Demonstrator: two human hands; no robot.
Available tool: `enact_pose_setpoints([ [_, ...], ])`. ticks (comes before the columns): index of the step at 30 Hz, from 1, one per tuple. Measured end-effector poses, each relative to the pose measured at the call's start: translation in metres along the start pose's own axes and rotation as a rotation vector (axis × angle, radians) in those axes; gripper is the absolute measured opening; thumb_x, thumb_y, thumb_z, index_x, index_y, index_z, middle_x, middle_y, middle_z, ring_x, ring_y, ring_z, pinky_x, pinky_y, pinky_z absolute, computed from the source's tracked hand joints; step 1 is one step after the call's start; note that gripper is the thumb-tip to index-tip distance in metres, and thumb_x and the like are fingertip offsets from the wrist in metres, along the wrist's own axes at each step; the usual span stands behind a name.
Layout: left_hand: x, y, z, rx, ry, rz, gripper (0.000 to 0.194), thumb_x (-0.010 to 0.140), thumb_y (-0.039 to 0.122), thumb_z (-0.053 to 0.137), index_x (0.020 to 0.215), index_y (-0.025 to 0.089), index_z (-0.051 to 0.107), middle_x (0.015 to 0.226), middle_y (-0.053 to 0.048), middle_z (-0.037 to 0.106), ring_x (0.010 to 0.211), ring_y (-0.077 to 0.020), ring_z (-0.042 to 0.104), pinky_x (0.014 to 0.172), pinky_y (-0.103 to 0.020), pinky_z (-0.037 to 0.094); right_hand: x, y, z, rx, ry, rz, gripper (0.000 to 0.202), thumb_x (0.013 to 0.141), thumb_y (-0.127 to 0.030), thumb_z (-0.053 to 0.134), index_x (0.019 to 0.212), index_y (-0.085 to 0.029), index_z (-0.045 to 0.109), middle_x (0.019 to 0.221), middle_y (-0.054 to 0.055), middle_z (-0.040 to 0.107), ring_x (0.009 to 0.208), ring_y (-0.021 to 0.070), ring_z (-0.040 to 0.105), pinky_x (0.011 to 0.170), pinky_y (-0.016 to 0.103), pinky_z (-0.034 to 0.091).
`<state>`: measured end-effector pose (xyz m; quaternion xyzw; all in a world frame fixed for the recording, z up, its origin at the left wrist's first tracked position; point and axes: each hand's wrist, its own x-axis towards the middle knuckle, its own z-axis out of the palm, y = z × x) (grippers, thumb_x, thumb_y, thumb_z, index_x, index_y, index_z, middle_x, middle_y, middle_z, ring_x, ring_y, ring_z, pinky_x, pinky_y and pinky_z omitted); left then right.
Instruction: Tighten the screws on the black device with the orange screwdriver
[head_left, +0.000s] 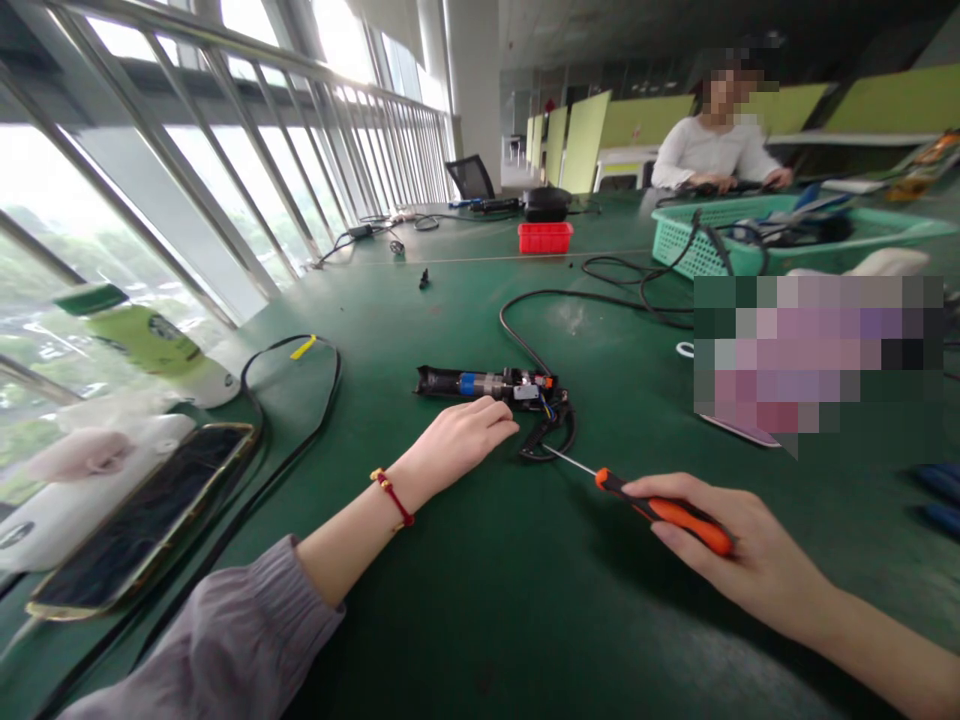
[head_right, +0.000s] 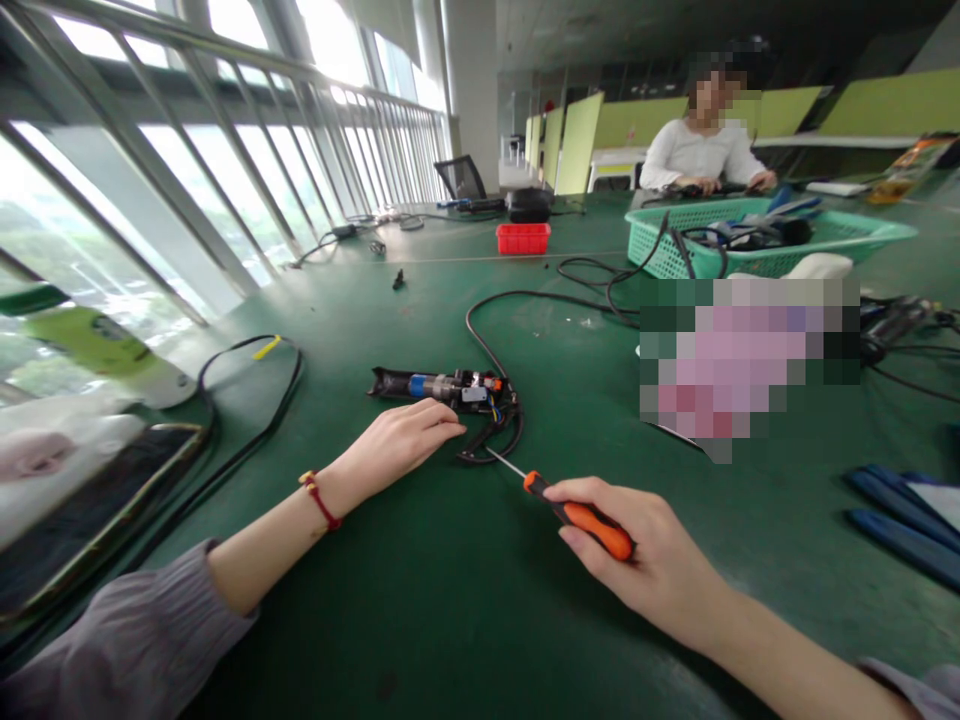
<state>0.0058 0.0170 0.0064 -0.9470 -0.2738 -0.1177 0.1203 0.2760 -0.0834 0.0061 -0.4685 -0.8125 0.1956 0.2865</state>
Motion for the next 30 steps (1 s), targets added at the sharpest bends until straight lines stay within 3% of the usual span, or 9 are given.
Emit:
enact_pose_setpoints([
  [3, 0.002, 0.001, -0.001, -0.052, 0.132, -0.040, 0.022, 0.090, 0.019, 0.039, 0.096, 0.017, 0.060, 0.095, -0.004, 0.062, 0.086, -0.0139, 0.054, 0.080, -0.028, 0.043, -0.001, -0.001, 0.002, 0.005, -0.009, -0.046, 0.022, 0.082, -0.023, 0.050, 0.103, -0.024, 0.056, 0.089, 0.000, 0.069, 0.071, 0.0100, 0.064, 0.065, 0.019, 0.049],
  [7, 0.012, 0.007, 0.001, -0.168, 0.370, -0.279, 0.016, 0.088, 0.024, 0.047, 0.092, 0.022, 0.062, 0.095, -0.001, 0.061, 0.089, -0.0141, 0.053, 0.086, -0.032, 0.038, -0.003, -0.001, 0.006, -0.005, -0.033, -0.095, 0.025, 0.081, -0.021, 0.051, 0.106, -0.024, 0.054, 0.090, 0.000, 0.069, 0.075, 0.0105, 0.065, 0.067, 0.020, 0.049],
  [12, 0.026, 0.014, 0.009, -0.279, 0.321, -0.390, 0.015, 0.087, 0.025, 0.048, 0.088, 0.021, 0.062, 0.098, -0.002, 0.059, 0.094, -0.0156, 0.050, 0.085, -0.033, 0.038, -0.004, 0.001, 0.007, 0.013, -0.033, -0.107, 0.026, 0.083, -0.019, 0.050, 0.108, -0.025, 0.052, 0.095, -0.001, 0.068, 0.080, 0.0096, 0.065, 0.071, 0.019, 0.049],
  [23, 0.029, 0.017, 0.011, -0.250, 0.283, -0.405, 0.016, 0.088, 0.025, 0.045, 0.088, 0.021, 0.061, 0.099, -0.002, 0.057, 0.093, -0.0155, 0.049, 0.083, -0.032, 0.038, -0.004, 0.002, 0.008, 0.026, -0.038, -0.110, 0.027, 0.083, -0.019, 0.050, 0.109, -0.026, 0.050, 0.095, -0.001, 0.068, 0.080, 0.0091, 0.065, 0.071, 0.018, 0.048],
  [30, 0.037, 0.022, 0.012, -0.193, 0.250, -0.489, 0.013, 0.086, 0.021, 0.046, 0.091, 0.021, 0.058, 0.100, -0.003, 0.053, 0.094, -0.0173, 0.049, 0.083, -0.033, 0.039, -0.003, 0.001, 0.007, -0.005, -0.017, -0.147, 0.028, 0.081, -0.019, 0.053, 0.108, -0.027, 0.050, 0.090, -0.002, 0.068, 0.075, 0.0084, 0.064, 0.067, 0.018, 0.048],
])
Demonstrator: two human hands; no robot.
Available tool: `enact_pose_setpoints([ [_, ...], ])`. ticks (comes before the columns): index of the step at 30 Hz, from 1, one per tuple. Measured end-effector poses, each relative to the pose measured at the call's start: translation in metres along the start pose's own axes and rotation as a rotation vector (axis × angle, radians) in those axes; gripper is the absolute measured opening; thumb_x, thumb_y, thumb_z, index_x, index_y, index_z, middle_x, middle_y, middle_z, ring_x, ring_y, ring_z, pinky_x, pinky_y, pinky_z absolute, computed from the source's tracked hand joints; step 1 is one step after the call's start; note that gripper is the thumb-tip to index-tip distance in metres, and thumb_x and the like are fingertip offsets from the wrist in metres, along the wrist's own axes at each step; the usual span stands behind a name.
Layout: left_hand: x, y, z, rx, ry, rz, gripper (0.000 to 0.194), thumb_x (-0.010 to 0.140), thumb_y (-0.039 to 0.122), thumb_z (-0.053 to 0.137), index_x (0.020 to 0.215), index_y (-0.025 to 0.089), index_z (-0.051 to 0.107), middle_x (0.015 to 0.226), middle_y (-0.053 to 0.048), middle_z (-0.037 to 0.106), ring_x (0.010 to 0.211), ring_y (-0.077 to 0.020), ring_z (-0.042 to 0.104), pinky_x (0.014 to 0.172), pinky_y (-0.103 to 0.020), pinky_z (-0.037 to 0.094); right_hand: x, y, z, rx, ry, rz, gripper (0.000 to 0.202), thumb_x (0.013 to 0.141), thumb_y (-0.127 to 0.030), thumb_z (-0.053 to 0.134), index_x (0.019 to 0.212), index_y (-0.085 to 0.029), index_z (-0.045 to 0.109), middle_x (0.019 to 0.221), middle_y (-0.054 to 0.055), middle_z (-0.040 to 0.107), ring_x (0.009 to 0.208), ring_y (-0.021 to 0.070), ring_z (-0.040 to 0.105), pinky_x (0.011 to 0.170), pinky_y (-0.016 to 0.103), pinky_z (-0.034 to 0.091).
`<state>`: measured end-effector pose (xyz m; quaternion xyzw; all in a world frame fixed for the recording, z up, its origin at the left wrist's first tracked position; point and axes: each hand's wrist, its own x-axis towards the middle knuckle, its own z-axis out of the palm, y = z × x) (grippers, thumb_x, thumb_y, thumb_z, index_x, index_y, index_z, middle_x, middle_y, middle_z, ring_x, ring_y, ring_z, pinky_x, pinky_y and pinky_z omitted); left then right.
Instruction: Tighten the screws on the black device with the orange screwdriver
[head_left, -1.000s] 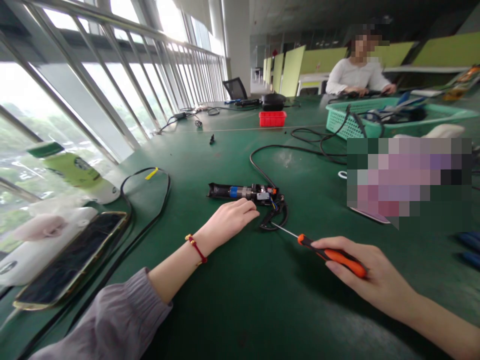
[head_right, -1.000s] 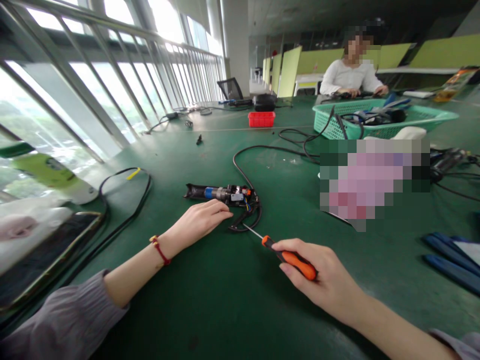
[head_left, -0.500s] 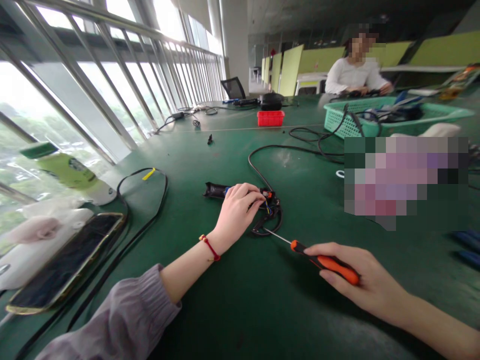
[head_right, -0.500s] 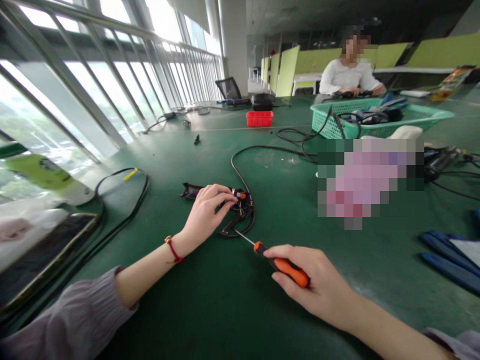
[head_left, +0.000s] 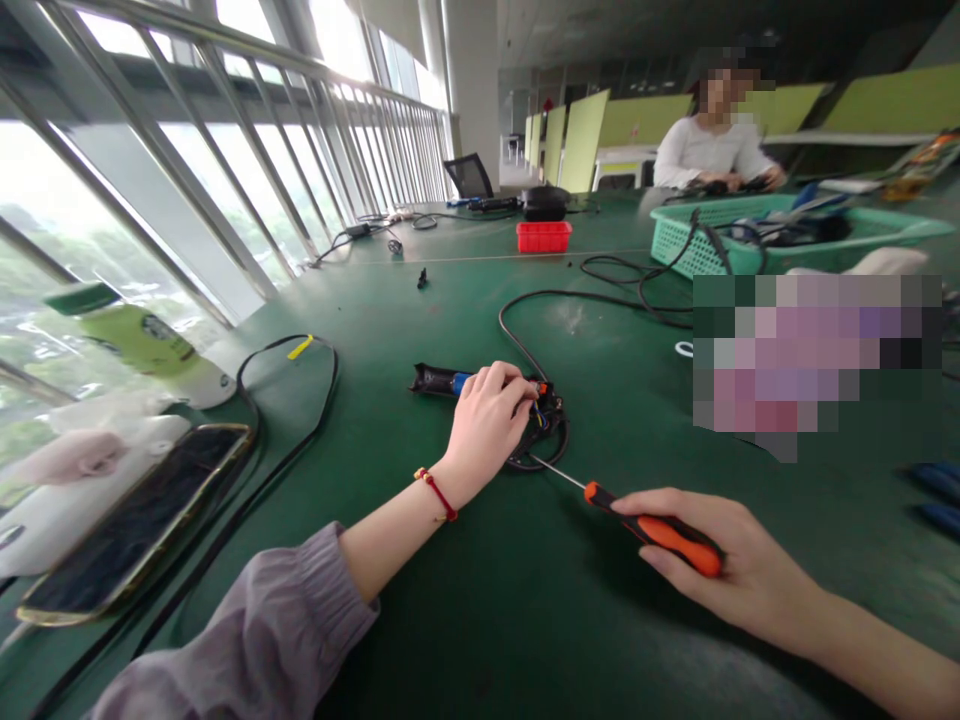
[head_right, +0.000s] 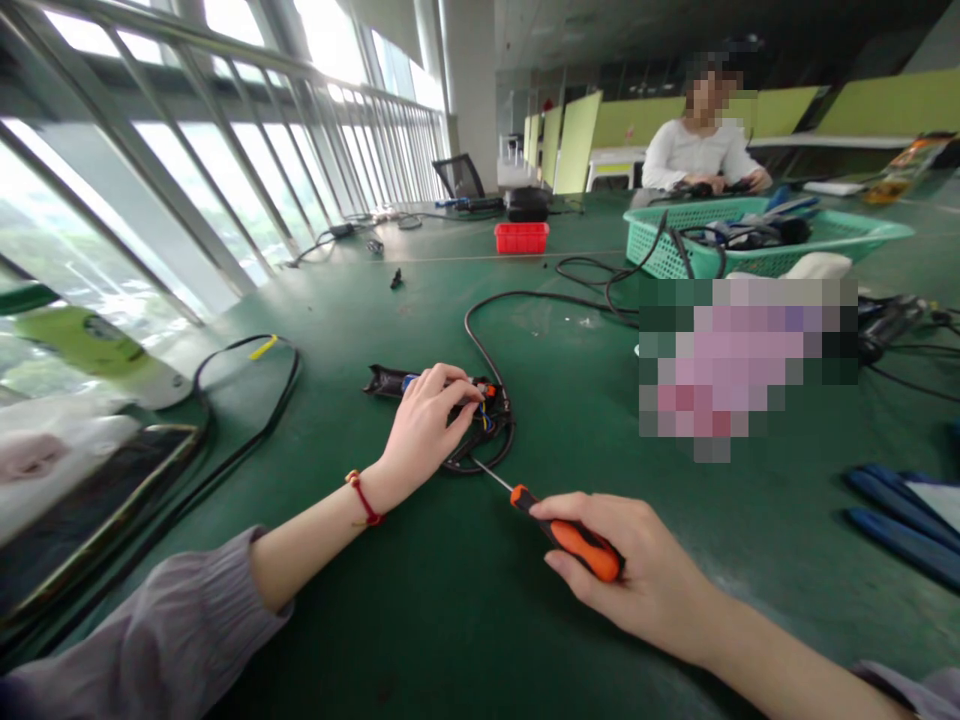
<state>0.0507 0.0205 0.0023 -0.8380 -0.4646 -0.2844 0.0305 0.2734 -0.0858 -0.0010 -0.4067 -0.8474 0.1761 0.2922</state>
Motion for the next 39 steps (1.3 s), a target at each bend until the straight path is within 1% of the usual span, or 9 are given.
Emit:
enact_pose_setpoints([
  [3, 0.000, -0.003, -0.002, 0.002, 0.002, -0.002, 0.018, 0.084, 0.022, 0.047, 0.101, 0.021, 0.055, 0.104, -0.003, 0.054, 0.098, -0.0176, 0.049, 0.088, -0.034, 0.038, -0.001, 0.000, -0.001, -0.054, 0.080, -0.024, 0.027, 0.080, -0.019, 0.053, 0.105, -0.027, 0.051, 0.086, -0.002, 0.067, 0.069, 0.0088, 0.063, 0.062, 0.019, 0.048],
  [5, 0.000, -0.010, -0.005, 0.023, -0.001, 0.039, 0.026, 0.083, 0.026, 0.049, 0.109, 0.021, 0.051, 0.110, -0.003, 0.054, 0.104, -0.0186, 0.048, 0.095, -0.036, 0.034, -0.003, 0.000, -0.003, -0.097, 0.187, -0.019, 0.023, 0.080, -0.018, 0.053, 0.101, -0.027, 0.053, 0.081, -0.002, 0.066, 0.062, 0.0083, 0.061, 0.057, 0.018, 0.046],
  [10, 0.000, -0.036, -0.008, 0.103, -0.032, 0.121, 0.055, 0.080, 0.044, 0.053, 0.126, 0.018, 0.040, 0.123, -0.008, 0.051, 0.118, -0.0235, 0.042, 0.107, -0.045, 0.020, -0.004, 0.000, -0.007, -0.169, 0.470, 0.106, 0.016, 0.082, -0.021, 0.050, 0.096, -0.025, 0.056, 0.073, -0.003, 0.062, 0.052, 0.0076, 0.056, 0.053, 0.020, 0.046],
  [12, 0.001, -0.043, -0.007, 0.115, -0.076, 0.108, 0.058, 0.079, 0.051, 0.051, 0.125, 0.018, 0.041, 0.115, -0.008, 0.056, 0.111, -0.0235, 0.048, 0.103, -0.044, 0.026, -0.002, 0.000, -0.007, -0.148, 0.462, 0.116, 0.017, 0.083, -0.022, 0.049, 0.098, -0.025, 0.056, 0.070, -0.003, 0.060, 0.052, 0.0079, 0.056, 0.052, 0.020, 0.045],
  [15, 0.000, -0.044, -0.007, 0.140, -0.082, 0.055, 0.054, 0.078, 0.056, 0.050, 0.116, 0.018, 0.048, 0.102, -0.006, 0.061, 0.097, -0.0222, 0.054, 0.089, -0.038, 0.038, 0.000, 0.001, -0.005, -0.104, 0.366, 0.102, 0.021, 0.083, -0.022, 0.050, 0.103, -0.025, 0.055, 0.076, -0.002, 0.060, 0.058, 0.0090, 0.058, 0.052, 0.020, 0.045],
  [18, -0.001, -0.035, -0.009, 0.224, -0.033, 0.003, 0.044, 0.077, 0.053, 0.052, 0.104, 0.018, 0.051, 0.094, -0.004, 0.061, 0.087, -0.0212, 0.056, 0.078, -0.034, 0.040, 0.000, 0.004, -0.002, -0.092, 0.278, 0.077, 0.025, 0.083, -0.022, 0.051, 0.107, -0.027, 0.053, 0.086, 0.000, 0.059, 0.067, 0.0097, 0.060, 0.055, 0.019, 0.046],
  [22, -0.002, -0.023, -0.011, 0.343, -0.047, 0.032, 0.035, 0.077, 0.043, 0.056, 0.102, 0.019, 0.049, 0.092, -0.003, 0.060, 0.081, -0.0199, 0.057, 0.070, -0.032, 0.039, -0.002, 0.005, 0.000, -0.068, 0.238, 0.057, 0.028, 0.083, -0.021, 0.051, 0.110, -0.028, 0.052, 0.086, -0.001, 0.057, 0.061, 0.0065, 0.056, 0.055, 0.017, 0.045],
  [32, -0.003, -0.013, -0.009, 0.335, -0.086, 0.025, 0.037, 0.080, 0.044, 0.053, 0.108, 0.021, 0.046, 0.094, -0.003, 0.059, 0.085, -0.0191, 0.057, 0.068, -0.030, 0.040, 0.000, 0.005, -0.001, -0.036, 0.273, 0.111, 0.028, 0.084, -0.022, 0.051, 0.111, -0.027, 0.053, 0.079, -0.001, 0.057, 0.062, 0.0091, 0.059, 0.057, 0.020, 0.047],
  [39, -0.006, -0.004, -0.008, 0.342, -0.084, -0.004, 0.036, 0.079, 0.042, 0.055, 0.106, 0.020, 0.046, 0.096, -0.004, 0.058, 0.085, -0.0204, 0.057, 0.067, -0.031, 0.041, 0.001, 0.006, 0.000, -0.040, 0.273, 0.122, 0.028, 0.083, -0.022, 0.052, 0.110, -0.028, 0.054, 0.085, -0.001, 0.058, 0.063, 0.0083, 0.059, 0.058, 0.020, 0.048],
])
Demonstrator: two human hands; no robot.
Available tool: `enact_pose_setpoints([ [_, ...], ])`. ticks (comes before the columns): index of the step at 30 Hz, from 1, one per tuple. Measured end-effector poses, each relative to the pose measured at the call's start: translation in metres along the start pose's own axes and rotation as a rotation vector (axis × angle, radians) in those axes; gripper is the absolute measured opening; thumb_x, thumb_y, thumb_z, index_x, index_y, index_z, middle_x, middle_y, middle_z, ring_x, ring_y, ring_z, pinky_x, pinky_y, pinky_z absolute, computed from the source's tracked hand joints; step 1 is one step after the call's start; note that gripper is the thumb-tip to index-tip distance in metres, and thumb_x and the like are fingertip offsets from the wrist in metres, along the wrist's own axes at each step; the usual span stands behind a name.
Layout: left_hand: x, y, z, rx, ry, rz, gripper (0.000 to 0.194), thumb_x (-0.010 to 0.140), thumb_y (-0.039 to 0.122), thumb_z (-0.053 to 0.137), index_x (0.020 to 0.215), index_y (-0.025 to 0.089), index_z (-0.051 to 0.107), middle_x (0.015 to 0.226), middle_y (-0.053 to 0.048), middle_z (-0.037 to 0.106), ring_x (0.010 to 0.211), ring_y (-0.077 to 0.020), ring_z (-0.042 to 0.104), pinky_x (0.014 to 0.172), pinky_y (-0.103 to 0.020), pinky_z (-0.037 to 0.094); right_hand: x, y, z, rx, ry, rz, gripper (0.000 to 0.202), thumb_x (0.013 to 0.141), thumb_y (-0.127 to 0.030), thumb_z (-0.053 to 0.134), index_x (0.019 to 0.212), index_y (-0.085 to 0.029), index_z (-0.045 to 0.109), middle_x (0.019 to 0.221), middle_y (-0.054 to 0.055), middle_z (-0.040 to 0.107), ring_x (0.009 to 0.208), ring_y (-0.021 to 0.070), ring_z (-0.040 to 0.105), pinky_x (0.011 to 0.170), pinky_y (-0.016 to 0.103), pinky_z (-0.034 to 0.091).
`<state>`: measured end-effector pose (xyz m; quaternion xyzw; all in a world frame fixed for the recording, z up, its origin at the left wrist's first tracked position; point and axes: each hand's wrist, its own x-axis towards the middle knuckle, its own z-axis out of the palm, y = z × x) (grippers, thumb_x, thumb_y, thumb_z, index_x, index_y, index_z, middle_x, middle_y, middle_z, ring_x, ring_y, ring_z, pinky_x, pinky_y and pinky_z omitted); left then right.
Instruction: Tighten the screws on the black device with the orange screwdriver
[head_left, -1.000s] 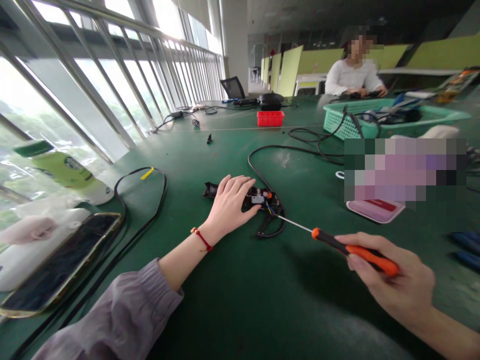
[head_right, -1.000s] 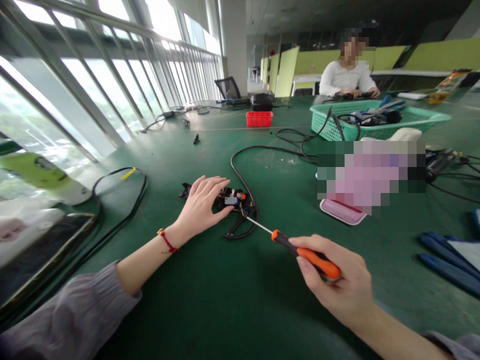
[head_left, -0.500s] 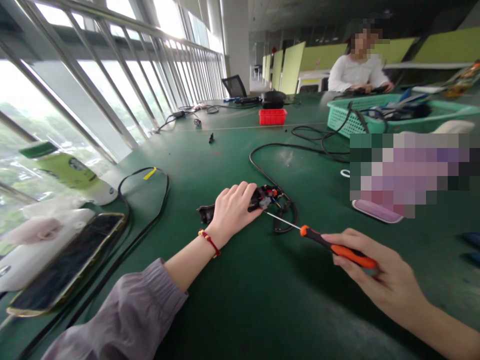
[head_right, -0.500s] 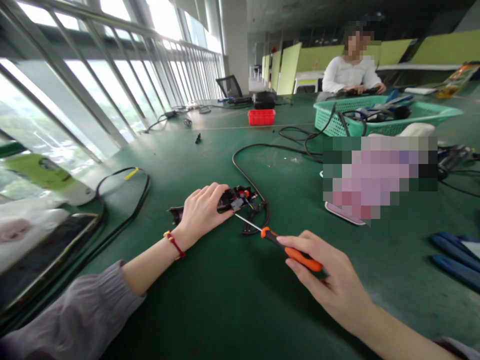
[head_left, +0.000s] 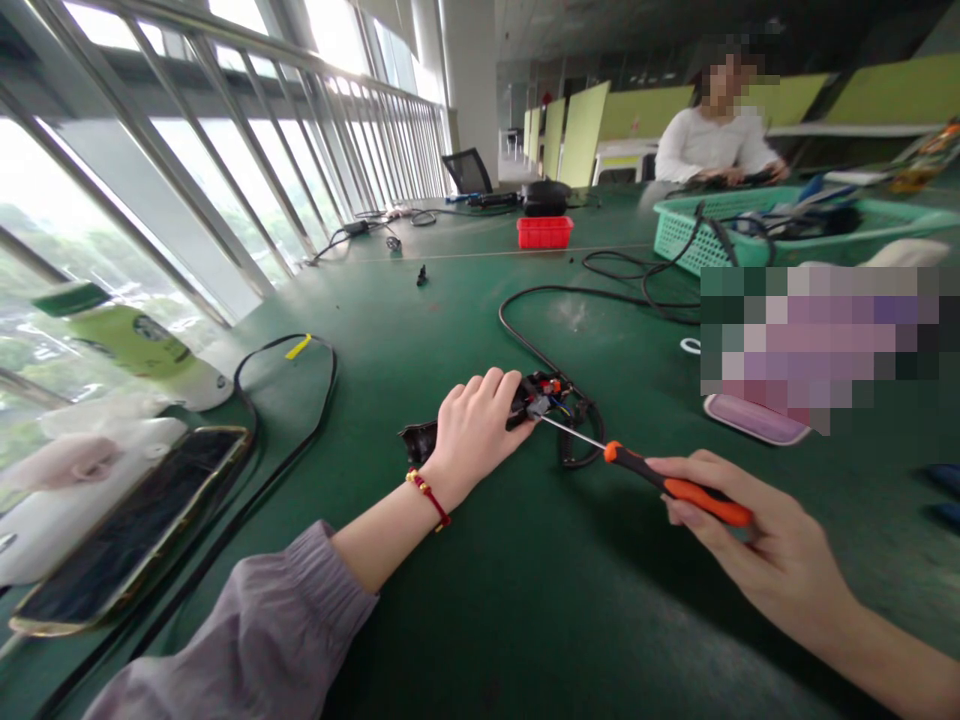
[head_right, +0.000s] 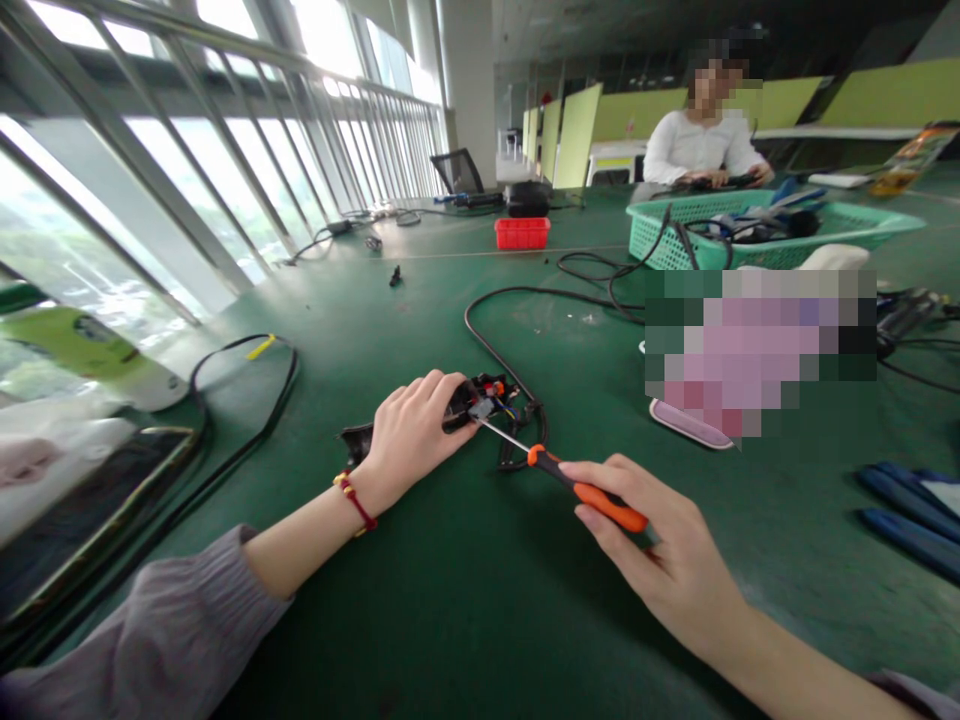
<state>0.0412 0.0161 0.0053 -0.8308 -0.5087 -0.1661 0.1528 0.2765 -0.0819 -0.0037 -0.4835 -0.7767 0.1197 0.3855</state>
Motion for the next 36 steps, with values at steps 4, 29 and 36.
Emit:
enact_pose_setpoints([
  [4, 0.000, 0.000, 0.000, 0.004, -0.004, 0.000, 0.036, 0.079, 0.041, 0.055, 0.106, 0.019, 0.046, 0.096, -0.004, 0.058, 0.085, -0.0206, 0.057, 0.067, -0.031, 0.040, 0.000, -0.001, -0.002, 0.003, 0.009, 0.001, 0.025, 0.083, -0.022, 0.052, 0.107, -0.026, 0.055, 0.083, -0.001, 0.060, 0.062, 0.0087, 0.060, 0.056, 0.020, 0.048],
  [29, -0.002, 0.003, -0.003, 0.041, 0.007, 0.066, 0.038, 0.080, 0.040, 0.049, 0.110, 0.017, 0.045, 0.099, -0.006, 0.058, 0.084, -0.0206, 0.055, 0.068, -0.033, 0.040, -0.006, 0.002, -0.002, 0.071, 0.014, 0.048, 0.030, 0.088, -0.023, 0.041, 0.117, -0.026, 0.047, 0.089, 0.002, 0.060, 0.067, 0.0108, 0.060, 0.056, 0.020, 0.051],
  [36, -0.003, 0.007, -0.003, 0.082, -0.017, 0.054, 0.038, 0.080, 0.040, 0.048, 0.109, 0.016, 0.045, 0.094, -0.006, 0.060, 0.083, -0.0211, 0.055, 0.068, -0.033, 0.039, -0.009, 0.006, 0.000, 0.052, 0.298, -0.015, 0.037, 0.074, -0.023, 0.063, 0.109, -0.025, 0.051, 0.099, 0.004, 0.057, 0.084, 0.0170, 0.060, 0.071, 0.030, 0.053],
])
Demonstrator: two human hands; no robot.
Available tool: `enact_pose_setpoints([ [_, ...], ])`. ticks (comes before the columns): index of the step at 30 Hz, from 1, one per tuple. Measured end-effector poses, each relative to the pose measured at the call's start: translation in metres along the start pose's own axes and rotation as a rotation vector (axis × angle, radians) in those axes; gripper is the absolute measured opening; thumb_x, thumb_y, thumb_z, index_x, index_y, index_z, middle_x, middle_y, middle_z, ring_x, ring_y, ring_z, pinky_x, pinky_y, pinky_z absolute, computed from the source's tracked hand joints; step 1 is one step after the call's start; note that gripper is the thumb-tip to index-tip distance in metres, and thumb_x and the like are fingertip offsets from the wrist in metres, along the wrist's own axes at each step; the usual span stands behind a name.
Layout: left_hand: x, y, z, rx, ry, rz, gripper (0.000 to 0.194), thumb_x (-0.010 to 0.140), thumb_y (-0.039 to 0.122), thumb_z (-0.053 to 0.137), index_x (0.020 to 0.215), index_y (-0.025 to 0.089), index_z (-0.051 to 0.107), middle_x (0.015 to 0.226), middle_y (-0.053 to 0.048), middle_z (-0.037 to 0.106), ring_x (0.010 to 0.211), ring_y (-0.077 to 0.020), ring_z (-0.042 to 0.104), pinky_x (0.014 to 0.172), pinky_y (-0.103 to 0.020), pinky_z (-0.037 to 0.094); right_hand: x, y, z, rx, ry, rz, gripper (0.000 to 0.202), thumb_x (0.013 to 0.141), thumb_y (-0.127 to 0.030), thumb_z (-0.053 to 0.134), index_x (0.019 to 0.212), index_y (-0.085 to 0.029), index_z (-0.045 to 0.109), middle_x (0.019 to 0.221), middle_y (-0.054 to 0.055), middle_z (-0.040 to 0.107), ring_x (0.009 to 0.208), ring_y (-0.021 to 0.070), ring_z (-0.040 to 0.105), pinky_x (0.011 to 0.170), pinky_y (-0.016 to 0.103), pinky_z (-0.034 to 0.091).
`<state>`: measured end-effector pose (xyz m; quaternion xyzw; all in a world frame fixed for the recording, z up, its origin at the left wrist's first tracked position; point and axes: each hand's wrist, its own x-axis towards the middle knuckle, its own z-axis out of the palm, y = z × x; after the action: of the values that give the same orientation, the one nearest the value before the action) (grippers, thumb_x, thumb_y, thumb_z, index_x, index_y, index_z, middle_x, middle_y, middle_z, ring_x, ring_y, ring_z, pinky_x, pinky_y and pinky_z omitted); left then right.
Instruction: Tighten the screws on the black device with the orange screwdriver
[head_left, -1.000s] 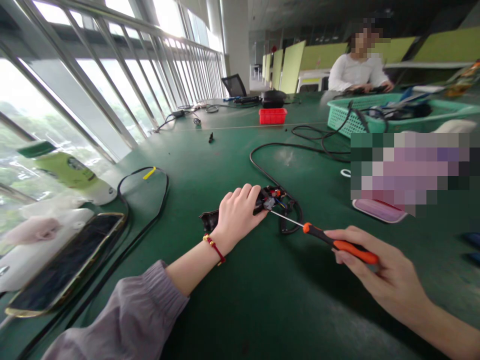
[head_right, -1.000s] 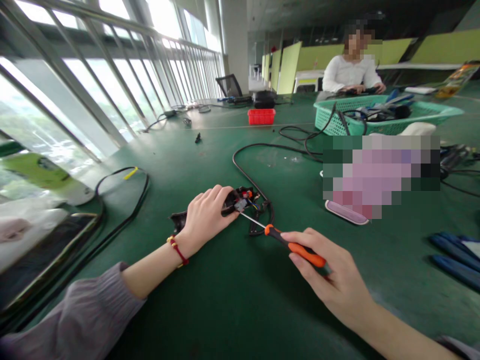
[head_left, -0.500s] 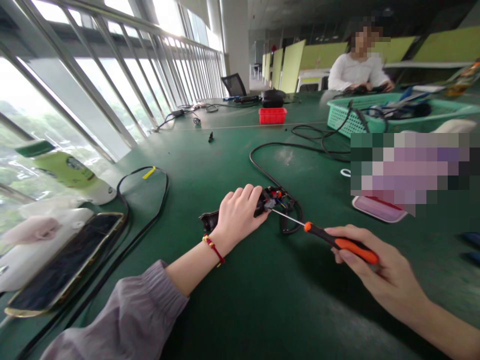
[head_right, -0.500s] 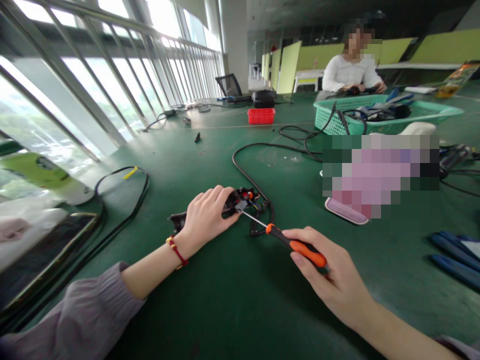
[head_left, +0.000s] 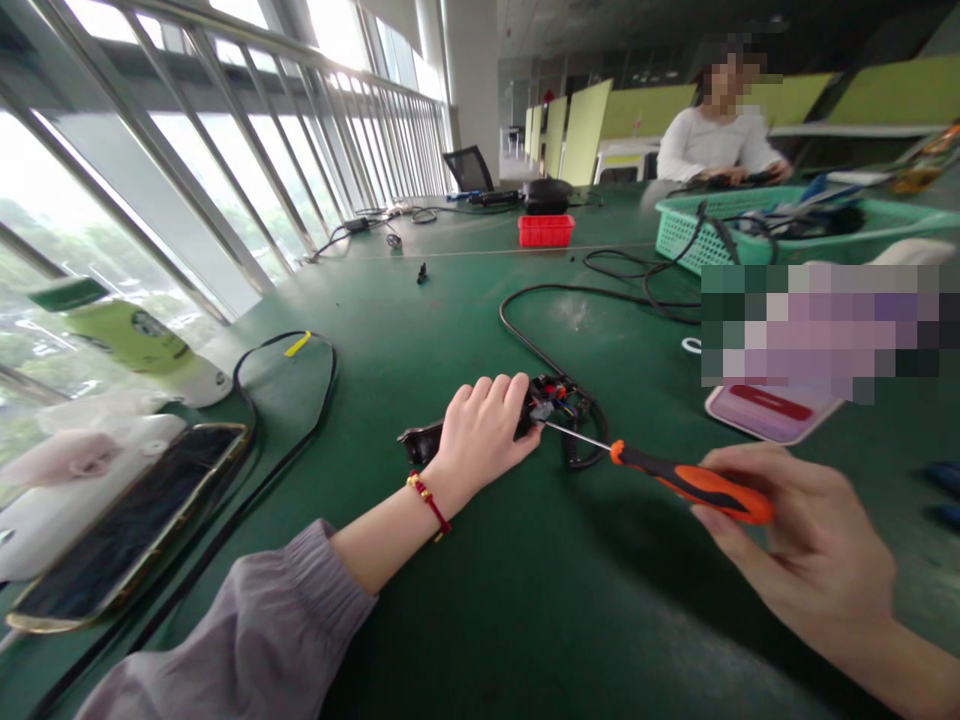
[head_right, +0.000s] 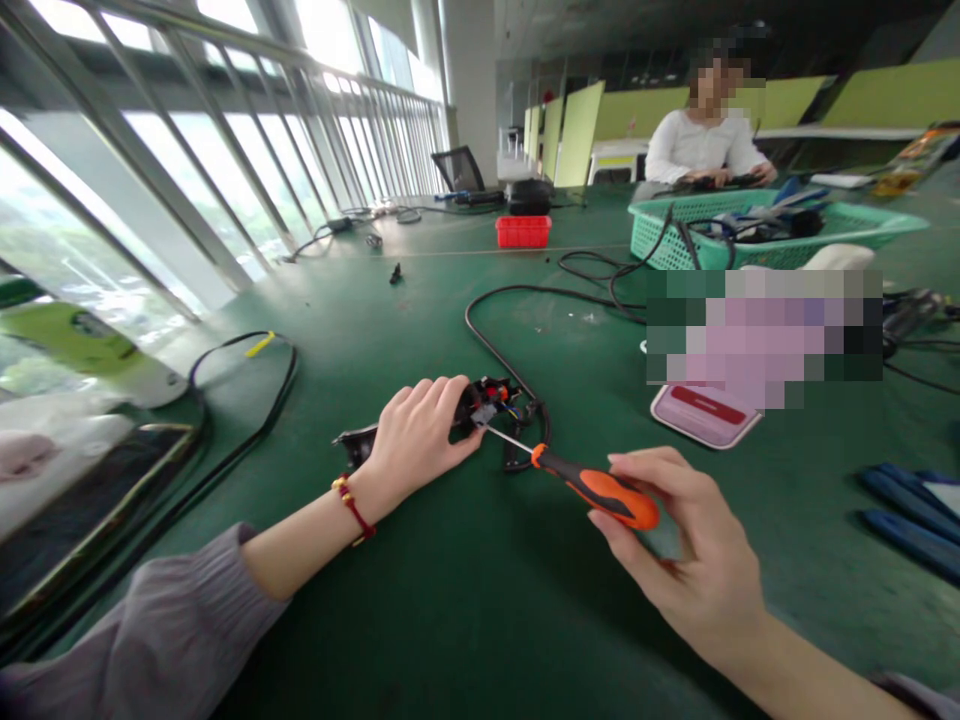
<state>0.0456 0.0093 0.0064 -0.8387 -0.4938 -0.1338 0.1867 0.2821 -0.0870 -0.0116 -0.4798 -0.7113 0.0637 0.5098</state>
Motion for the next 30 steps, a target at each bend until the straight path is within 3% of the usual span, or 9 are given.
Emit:
enact_pose_setpoints([
  [3, -0.001, 0.004, -0.002, -0.012, -0.012, -0.017, 0.039, 0.079, 0.040, 0.048, 0.110, 0.016, 0.043, 0.094, -0.006, 0.060, 0.083, -0.0212, 0.055, 0.066, -0.033, 0.040, 0.003, -0.001, -0.004, -0.060, -0.239, 0.051, 0.020, 0.083, -0.027, 0.051, 0.103, -0.025, 0.055, 0.077, 0.000, 0.061, 0.057, 0.0112, 0.058, 0.052, 0.023, 0.049],
  [5, -0.002, 0.006, -0.003, -0.041, -0.020, -0.026, 0.041, 0.079, 0.040, 0.047, 0.111, 0.015, 0.042, 0.095, -0.006, 0.059, 0.081, -0.0206, 0.055, 0.064, -0.032, 0.040, 0.006, -0.003, -0.006, -0.035, -0.313, 0.088, 0.021, 0.088, -0.027, 0.041, 0.104, -0.024, 0.054, 0.064, -0.003, 0.057, 0.046, 0.0091, 0.052, 0.044, 0.021, 0.043],
  [8, -0.003, 0.008, -0.004, -0.062, -0.032, -0.024, 0.040, 0.080, 0.038, 0.044, 0.112, 0.014, 0.041, 0.095, -0.006, 0.058, 0.080, -0.0202, 0.056, 0.061, -0.032, 0.041, 0.007, -0.003, -0.005, -0.022, -0.283, 0.099, 0.025, 0.089, -0.025, 0.038, 0.111, -0.024, 0.051, 0.064, -0.003, 0.055, 0.047, 0.0093, 0.052, 0.044, 0.021, 0.043],
  [11, -0.003, 0.008, -0.004, -0.053, -0.039, -0.022, 0.038, 0.081, 0.036, 0.043, 0.113, 0.014, 0.041, 0.094, -0.006, 0.058, 0.080, -0.0206, 0.056, 0.061, -0.032, 0.041, 0.004, -0.003, -0.001, -0.062, -0.136, 0.028, 0.032, 0.082, -0.024, 0.052, 0.113, -0.025, 0.048, 0.084, 0.002, 0.058, 0.068, 0.0141, 0.060, 0.060, 0.026, 0.050],
  [14, -0.003, 0.007, -0.004, -0.050, -0.043, -0.018, 0.039, 0.082, 0.036, 0.043, 0.113, 0.014, 0.041, 0.094, -0.006, 0.058, 0.079, -0.0206, 0.056, 0.061, -0.032, 0.041, 0.002, -0.004, 0.001, -0.016, -0.029, -0.049, 0.035, 0.075, -0.019, 0.060, 0.108, -0.027, 0.050, 0.098, 0.005, 0.056, 0.088, 0.0194, 0.058, 0.074, 0.033, 0.050],
  [19, -0.003, 0.007, -0.004, -0.042, -0.041, -0.011, 0.039, 0.082, 0.036, 0.042, 0.114, 0.014, 0.041, 0.094, -0.006, 0.057, 0.079, -0.0207, 0.056, 0.061, -0.032, 0.041, 0.006, -0.006, -0.004, -0.056, -0.283, 0.002, 0.024, 0.085, -0.023, 0.047, 0.109, -0.026, 0.052, 0.079, 0.001, 0.060, 0.061, 0.0117, 0.058, 0.052, 0.022, 0.047],
  [22, -0.002, 0.007, -0.004, -0.039, -0.043, -0.012, 0.039, 0.082, 0.036, 0.041, 0.114, 0.014, 0.042, 0.093, -0.005, 0.057, 0.079, -0.0203, 0.056, 0.061, -0.032, 0.041, 0.003, -0.004, -0.006, -0.058, -0.332, 0.036, 0.028, 0.089, -0.023, 0.036, 0.113, -0.025, 0.050, 0.089, 0.002, 0.064, 0.071, 0.0128, 0.062, 0.056, 0.021, 0.049],
  [24, -0.002, 0.007, -0.005, -0.037, -0.048, -0.015, 0.039, 0.082, 0.036, 0.041, 0.114, 0.014, 0.041, 0.094, -0.005, 0.057, 0.079, -0.0201, 0.055, 0.062, -0.032, 0.041, -0.001, -0.001, -0.005, -0.069, -0.282, 0.052, 0.031, 0.089, -0.023, 0.035, 0.117, -0.025, 0.048, 0.100, 0.004, 0.062, 0.083, 0.0154, 0.063, 0.061, 0.022, 0.051],
  [30, -0.003, 0.008, -0.005, -0.028, -0.055, -0.014, 0.040, 0.083, 0.037, 0.040, 0.116, 0.014, 0.040, 0.096, -0.005, 0.057, 0.080, -0.0197, 0.055, 0.063, -0.031, 0.041, -0.006, -0.001, -0.003, -0.116, -0.048, -0.028, 0.030, 0.077, -0.028, 0.056, 0.106, -0.022, 0.054, 0.096, 0.008, 0.061, 0.082, 0.0216, 0.062, 0.071, 0.035, 0.052],
])
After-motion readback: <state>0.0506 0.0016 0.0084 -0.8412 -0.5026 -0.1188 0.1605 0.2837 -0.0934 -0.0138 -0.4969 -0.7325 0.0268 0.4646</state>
